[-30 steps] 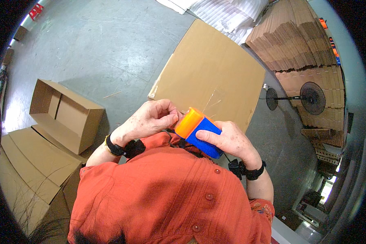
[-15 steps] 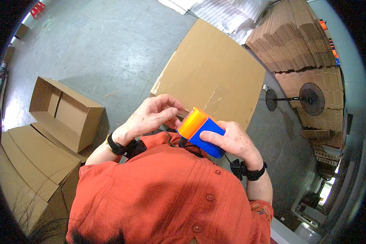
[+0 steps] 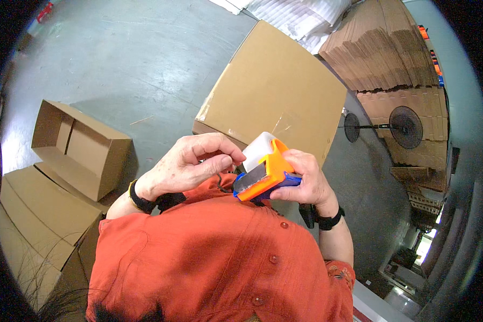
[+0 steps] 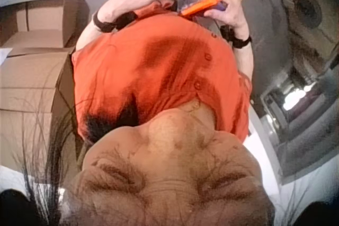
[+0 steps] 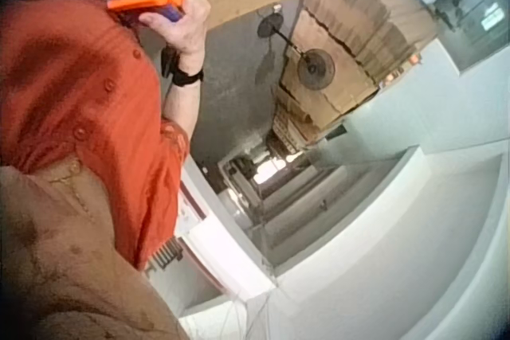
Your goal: Use a handheld tape dispenser to seal the seams of cardboard boxes.
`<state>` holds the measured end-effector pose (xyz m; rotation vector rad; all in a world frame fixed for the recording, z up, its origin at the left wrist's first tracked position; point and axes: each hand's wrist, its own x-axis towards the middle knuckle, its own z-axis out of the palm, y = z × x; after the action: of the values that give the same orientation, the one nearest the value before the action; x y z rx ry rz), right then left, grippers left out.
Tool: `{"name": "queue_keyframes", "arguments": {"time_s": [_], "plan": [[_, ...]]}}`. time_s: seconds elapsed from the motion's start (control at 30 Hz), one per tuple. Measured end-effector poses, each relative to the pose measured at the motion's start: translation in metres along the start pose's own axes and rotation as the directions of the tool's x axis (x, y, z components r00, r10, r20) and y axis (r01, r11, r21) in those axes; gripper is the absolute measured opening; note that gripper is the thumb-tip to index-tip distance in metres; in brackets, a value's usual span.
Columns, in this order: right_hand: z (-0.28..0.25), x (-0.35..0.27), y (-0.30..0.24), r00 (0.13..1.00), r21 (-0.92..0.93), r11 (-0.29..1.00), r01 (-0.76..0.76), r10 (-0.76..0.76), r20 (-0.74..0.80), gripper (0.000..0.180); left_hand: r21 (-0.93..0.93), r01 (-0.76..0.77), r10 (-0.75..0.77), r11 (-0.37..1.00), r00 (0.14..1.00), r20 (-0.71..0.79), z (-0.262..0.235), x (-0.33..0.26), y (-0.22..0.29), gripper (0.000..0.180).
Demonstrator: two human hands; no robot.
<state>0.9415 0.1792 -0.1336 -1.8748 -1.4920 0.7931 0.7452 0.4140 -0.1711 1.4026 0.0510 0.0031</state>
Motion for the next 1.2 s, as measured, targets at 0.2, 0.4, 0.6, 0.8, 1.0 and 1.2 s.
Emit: {"name": "queue_keyframes", "arguments": {"time_s": [0.2,0.4,0.6,0.8,1.0,1.2], "plan": [[0.0,0.009,0.0,1.0,0.035,0.999,-0.012,0.013,-0.019,0.06,0.147,-0.288,0.288,0.946,0.957,0.019,-0.002,0.002,0.002,0.019],[-0.001,0.024,-0.024,0.939,0.038,0.938,-0.345,0.344,0.016,0.058,0.062,-0.146,0.151,0.987,0.985,-0.088,-0.012,0.008,-0.007,0.018],[-0.002,0.049,-0.045,0.749,0.008,0.75,-0.662,0.66,0.052,0.064,-0.155,0.046,-0.086,0.987,0.959,-0.268,-0.027,0.024,-0.041,0.017],[-0.009,0.072,-0.062,0.722,-0.126,0.73,-0.672,0.683,0.109,0.069,0.006,-0.094,0.091,0.996,0.946,-0.312,-0.025,0.03,-0.037,0.016],[-0.015,0.086,-0.065,0.727,-0.197,0.734,-0.65,0.676,0.119,0.07,0.115,-0.057,0.09,0.992,0.947,-0.308,-0.034,0.033,-0.029,0.016],[-0.02,0.086,-0.058,0.764,-0.214,0.769,-0.603,0.634,0.123,0.07,-0.068,0.028,-0.043,0.997,0.974,-0.222,-0.034,0.038,-0.024,0.016]]}}
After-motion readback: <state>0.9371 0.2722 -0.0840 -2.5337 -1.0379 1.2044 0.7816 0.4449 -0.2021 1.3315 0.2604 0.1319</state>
